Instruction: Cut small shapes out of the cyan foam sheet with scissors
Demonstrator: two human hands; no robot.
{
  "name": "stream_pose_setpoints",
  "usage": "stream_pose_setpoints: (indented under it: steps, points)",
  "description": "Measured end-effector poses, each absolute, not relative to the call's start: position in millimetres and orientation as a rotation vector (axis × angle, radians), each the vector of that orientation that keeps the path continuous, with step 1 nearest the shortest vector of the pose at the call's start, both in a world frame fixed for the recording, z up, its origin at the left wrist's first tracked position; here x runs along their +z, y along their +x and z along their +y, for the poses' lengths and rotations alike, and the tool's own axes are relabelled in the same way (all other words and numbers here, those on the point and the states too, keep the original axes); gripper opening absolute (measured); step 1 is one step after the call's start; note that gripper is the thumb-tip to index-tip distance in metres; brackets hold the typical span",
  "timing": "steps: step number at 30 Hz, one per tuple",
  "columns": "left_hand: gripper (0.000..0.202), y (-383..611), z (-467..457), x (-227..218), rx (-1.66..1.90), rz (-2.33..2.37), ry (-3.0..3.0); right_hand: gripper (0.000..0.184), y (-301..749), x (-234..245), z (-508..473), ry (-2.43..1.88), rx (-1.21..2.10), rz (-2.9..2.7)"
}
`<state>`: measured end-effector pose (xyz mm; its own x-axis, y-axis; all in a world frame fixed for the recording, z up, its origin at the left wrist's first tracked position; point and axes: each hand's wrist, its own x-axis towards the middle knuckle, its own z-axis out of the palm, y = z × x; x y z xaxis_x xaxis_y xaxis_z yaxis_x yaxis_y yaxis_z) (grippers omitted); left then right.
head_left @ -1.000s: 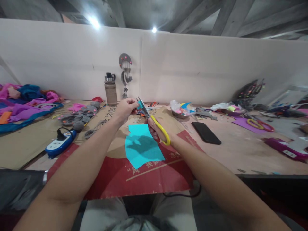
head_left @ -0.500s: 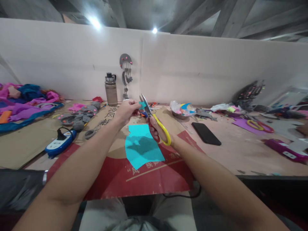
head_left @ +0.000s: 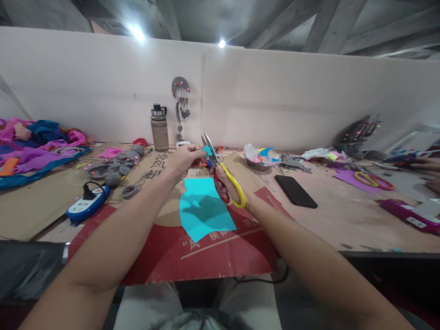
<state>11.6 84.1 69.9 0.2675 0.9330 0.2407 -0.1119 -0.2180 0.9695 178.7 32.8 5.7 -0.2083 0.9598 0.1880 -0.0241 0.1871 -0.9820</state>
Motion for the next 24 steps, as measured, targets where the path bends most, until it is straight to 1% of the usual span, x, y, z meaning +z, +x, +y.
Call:
stream_pose_setpoints:
  steps: [6, 12, 16, 19, 24]
  points:
    - [0.016, 13.8, 85.3, 67.7, 1.177, 0.799, 1.364, 0.067, 175.9, 7.4, 30.0, -0.958, 1.249, -1.406]
    - [0.019, 16.2, 84.1, 66.8, 1.164, 0.778, 1.302, 0.068, 175.8, 3.0, 34.4, -0.940, 1.271, -1.371]
    - [0.023, 14.9, 84.6, 69.0, 1.226, 0.807, 1.301, 0.070, 177.4, 4.5, 37.0, -0.954, 1.245, -1.357]
    - [0.021, 12.2, 86.7, 70.2, 1.260, 0.804, 1.297, 0.071, 177.7, 4.8, 39.3, -0.983, 1.206, -1.338]
    - [0.021, 9.1, 90.6, 67.6, 1.273, 0.742, 1.287, 0.063, 174.9, 1.3, 48.7, -0.938, 1.160, -1.250]
